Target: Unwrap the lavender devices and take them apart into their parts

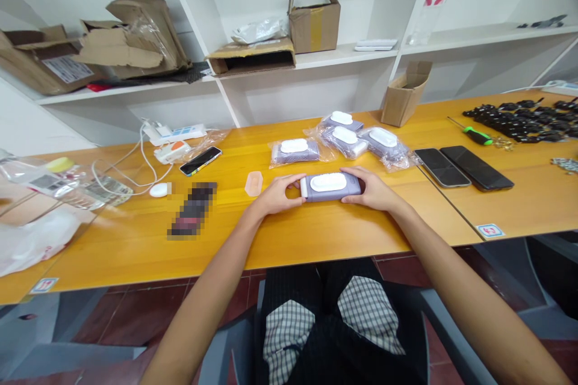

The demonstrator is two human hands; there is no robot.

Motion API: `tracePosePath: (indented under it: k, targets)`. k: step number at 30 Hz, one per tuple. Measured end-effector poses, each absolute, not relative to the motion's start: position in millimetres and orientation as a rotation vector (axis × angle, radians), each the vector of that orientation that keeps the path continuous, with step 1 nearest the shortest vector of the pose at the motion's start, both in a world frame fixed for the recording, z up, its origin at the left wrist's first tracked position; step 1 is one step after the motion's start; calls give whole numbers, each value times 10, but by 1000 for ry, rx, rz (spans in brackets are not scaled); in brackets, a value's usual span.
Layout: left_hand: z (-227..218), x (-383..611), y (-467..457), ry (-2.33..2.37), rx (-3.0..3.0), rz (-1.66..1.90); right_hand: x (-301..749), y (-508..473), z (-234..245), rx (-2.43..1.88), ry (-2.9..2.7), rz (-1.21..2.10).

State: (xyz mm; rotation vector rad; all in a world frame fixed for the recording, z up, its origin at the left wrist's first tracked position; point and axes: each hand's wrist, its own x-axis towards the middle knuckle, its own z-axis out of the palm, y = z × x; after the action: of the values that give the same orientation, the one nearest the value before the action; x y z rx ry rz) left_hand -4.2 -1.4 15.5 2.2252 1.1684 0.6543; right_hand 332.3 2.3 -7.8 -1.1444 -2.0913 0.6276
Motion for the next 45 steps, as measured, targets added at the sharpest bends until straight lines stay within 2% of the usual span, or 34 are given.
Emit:
tracePosePath:
  k: [12, 28, 32, 45]
  targets:
    - [130, -85, 63, 1002, 2168, 727, 3318, 16, -65, -1165, -2082, 625]
    - [140, -98, 60, 1169, 2312, 616, 3330, 29, -91, -1124, -2060, 658]
    - [141, -78, 31, 1218, 2272, 689, 3329, 30, -84, -1146, -2059, 647]
    - [188, -41, -1, 1084, 2180, 735, 3330, 36, -99, -1122, -2056, 649]
